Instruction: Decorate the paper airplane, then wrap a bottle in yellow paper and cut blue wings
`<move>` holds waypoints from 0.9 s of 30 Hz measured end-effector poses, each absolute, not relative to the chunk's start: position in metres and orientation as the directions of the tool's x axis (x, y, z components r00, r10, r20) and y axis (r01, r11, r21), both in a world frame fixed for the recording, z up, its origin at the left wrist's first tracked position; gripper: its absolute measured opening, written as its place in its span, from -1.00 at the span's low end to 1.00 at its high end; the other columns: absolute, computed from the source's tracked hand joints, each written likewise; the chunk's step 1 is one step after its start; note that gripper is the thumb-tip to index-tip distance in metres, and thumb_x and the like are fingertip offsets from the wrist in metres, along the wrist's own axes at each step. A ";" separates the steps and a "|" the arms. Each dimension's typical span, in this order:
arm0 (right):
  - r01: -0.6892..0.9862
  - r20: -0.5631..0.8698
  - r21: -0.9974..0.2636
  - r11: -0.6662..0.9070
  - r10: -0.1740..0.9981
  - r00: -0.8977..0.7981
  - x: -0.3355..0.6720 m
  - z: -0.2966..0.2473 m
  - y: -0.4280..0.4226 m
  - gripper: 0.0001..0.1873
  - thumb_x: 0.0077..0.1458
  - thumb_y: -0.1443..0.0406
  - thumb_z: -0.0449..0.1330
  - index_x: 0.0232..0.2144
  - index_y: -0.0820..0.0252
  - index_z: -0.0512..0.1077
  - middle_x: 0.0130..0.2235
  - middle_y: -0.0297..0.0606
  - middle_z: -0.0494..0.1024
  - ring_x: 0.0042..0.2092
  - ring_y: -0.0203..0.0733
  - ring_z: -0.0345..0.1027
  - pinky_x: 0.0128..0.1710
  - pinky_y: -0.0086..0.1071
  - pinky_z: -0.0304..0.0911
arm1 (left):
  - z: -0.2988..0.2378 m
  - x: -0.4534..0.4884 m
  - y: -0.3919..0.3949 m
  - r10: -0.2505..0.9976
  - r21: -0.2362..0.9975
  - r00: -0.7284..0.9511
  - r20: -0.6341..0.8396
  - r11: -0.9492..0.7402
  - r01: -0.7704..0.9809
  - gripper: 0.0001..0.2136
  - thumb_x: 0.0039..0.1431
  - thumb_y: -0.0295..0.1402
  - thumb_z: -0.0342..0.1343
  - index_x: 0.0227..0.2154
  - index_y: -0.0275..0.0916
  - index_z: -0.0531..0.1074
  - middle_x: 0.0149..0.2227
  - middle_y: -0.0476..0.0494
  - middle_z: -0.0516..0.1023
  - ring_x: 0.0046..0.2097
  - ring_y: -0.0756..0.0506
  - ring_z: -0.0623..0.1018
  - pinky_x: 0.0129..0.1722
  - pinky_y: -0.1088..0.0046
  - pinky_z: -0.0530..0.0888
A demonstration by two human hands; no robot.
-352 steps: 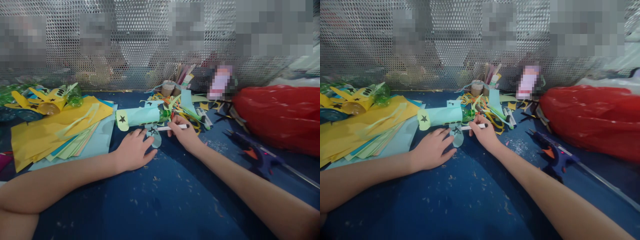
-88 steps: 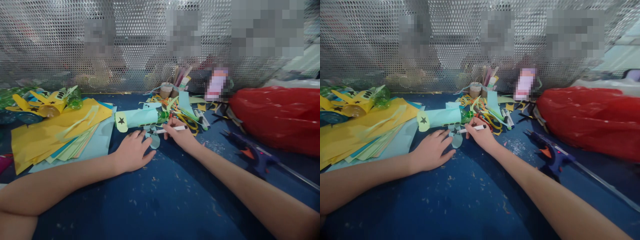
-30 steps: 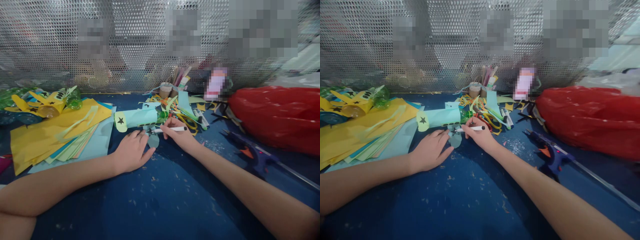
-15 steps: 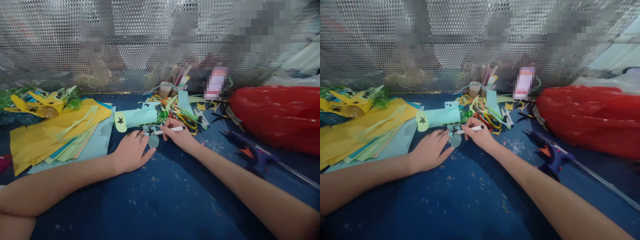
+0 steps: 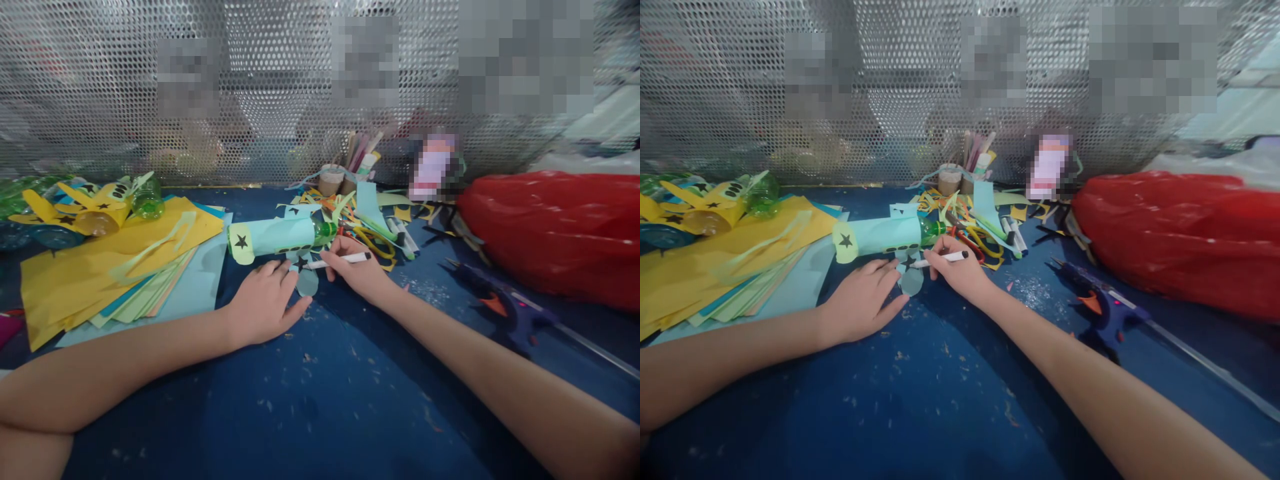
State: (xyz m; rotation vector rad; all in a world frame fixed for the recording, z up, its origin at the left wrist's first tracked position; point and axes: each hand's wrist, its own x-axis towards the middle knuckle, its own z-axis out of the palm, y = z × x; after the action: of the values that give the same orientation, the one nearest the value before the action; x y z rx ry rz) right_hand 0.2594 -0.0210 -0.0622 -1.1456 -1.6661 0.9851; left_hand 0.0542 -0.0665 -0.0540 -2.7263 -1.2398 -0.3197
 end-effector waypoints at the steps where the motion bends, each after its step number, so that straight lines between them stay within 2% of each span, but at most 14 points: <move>1: 0.277 0.212 -0.923 0.266 0.955 -0.208 0.259 -0.062 -0.021 -0.69 0.08 0.14 0.19 -0.56 0.09 0.18 -0.69 -0.49 0.39 -0.59 -0.32 0.19 -0.45 -0.37 0.10 | -0.054 0.054 -0.067 0.728 -0.028 0.640 0.244 -0.655 0.755 -0.49 0.34 -0.08 -0.27 -0.03 -0.41 0.37 0.11 -0.41 0.42 0.11 -0.32 0.40 -0.01 0.12 0.43; 18: 0.273 0.218 -0.924 0.266 0.957 -0.193 0.259 -0.060 -0.022 -0.70 0.06 0.17 0.19 -0.57 0.09 0.17 -0.71 -0.49 0.37 -0.59 -0.31 0.19 -0.45 -0.37 0.09 | -0.054 0.054 -0.066 0.725 -0.016 0.642 0.250 -0.660 0.751 -0.52 0.33 -0.09 -0.22 -0.04 -0.41 0.37 0.11 -0.44 0.42 0.12 -0.32 0.39 0.01 0.10 0.41; 24: 0.199 0.240 -0.951 0.238 0.971 -0.015 0.260 -0.063 -0.020 -0.73 0.03 0.24 0.16 -0.59 0.07 0.14 -0.76 -0.51 0.31 -0.65 -0.33 0.11 -0.52 -0.38 0.04 | -0.055 0.054 -0.066 0.721 -0.040 0.645 0.253 -0.658 0.752 -0.51 0.33 -0.08 -0.24 -0.04 -0.40 0.38 0.11 -0.42 0.43 0.10 -0.31 0.41 -0.01 0.13 0.43; 27: 0.231 0.231 -0.946 0.228 0.973 -0.013 0.261 -0.063 -0.020 -0.74 0.01 0.28 0.15 -0.61 0.08 0.15 -0.76 -0.50 0.31 -0.65 -0.33 0.11 -0.52 -0.38 0.03 | -0.055 0.054 -0.066 0.723 -0.048 0.642 0.255 -0.654 0.755 -0.51 0.33 -0.08 -0.25 -0.03 -0.40 0.38 0.11 -0.41 0.43 0.10 -0.31 0.41 -0.02 0.13 0.43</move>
State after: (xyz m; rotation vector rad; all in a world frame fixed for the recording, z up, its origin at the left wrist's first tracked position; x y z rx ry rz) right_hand 0.2606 -0.0196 -0.0633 -1.2034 -1.4674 0.9040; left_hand 0.0543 -0.0659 -0.0551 -2.7089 -1.2277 -0.3219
